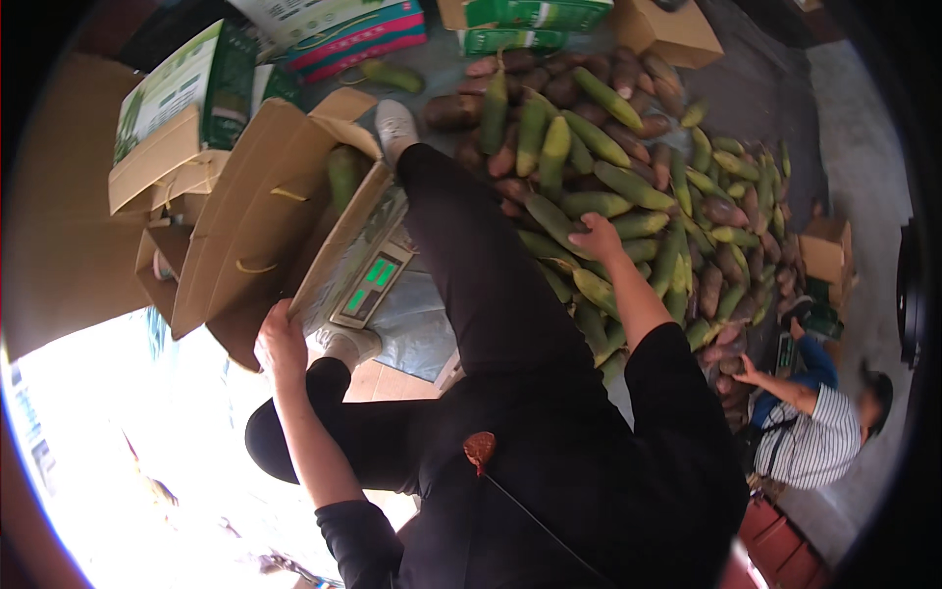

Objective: Packaging oblong green produce from a pile into cardboard boxes while using a digital scale.

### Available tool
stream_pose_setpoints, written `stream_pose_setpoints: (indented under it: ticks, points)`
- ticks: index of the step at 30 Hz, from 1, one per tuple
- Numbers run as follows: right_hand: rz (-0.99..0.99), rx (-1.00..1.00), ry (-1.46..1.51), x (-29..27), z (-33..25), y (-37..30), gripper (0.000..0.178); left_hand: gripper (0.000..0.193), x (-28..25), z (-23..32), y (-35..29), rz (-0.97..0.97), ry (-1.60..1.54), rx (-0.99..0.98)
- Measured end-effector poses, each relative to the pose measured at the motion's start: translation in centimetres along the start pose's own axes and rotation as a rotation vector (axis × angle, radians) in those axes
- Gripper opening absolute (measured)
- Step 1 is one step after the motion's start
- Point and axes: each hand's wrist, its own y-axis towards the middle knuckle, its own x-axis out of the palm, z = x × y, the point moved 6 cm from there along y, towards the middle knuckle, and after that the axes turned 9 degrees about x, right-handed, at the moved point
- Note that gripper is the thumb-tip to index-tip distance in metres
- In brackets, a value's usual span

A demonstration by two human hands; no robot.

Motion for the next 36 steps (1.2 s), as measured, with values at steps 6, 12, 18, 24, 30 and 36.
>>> stream_pose_setpoints:
  ticks: [6, 12, 18, 24, 30, 36]
  points:
    - [0.019, 0.024, -0.238, 2.3, -4.8, -1.8, 0.074, 0.023, -1.1, 0.1, -0.8, 0.042, 0.036, -0.014]
    - [-0.049, 0.211, -0.388, 3.9, -3.2, -0.3, 0.081, 0.019, -1.2, 0.3, -0.8, 0.114, 0.030, 0.047]
    - [0.019, 0.105, -0.116, 1.8, -4.3, -0.3, 0.069, 0.015, -1.2, 0.3, -0.8, 0.165, -0.009, 0.087]
    - [0.152, -0.474, 0.199, -7.3, -17.7, -3.1, 0.061, 0.018, -1.1, -0.1, -1.2, 0.177, 0.006, 0.091]
    - [0.082, -0.940, 0.165, -12.5, -38.2, -16.3, 0.059, 0.018, -0.6, -0.3, -1.1, 0.167, 0.034, 0.099]
    - [-0.107, -1.331, -0.141, -4.4, -49.6, -22.4, 0.056, 0.018, -0.8, -0.2, -1.2, 0.167, 0.052, 0.112]
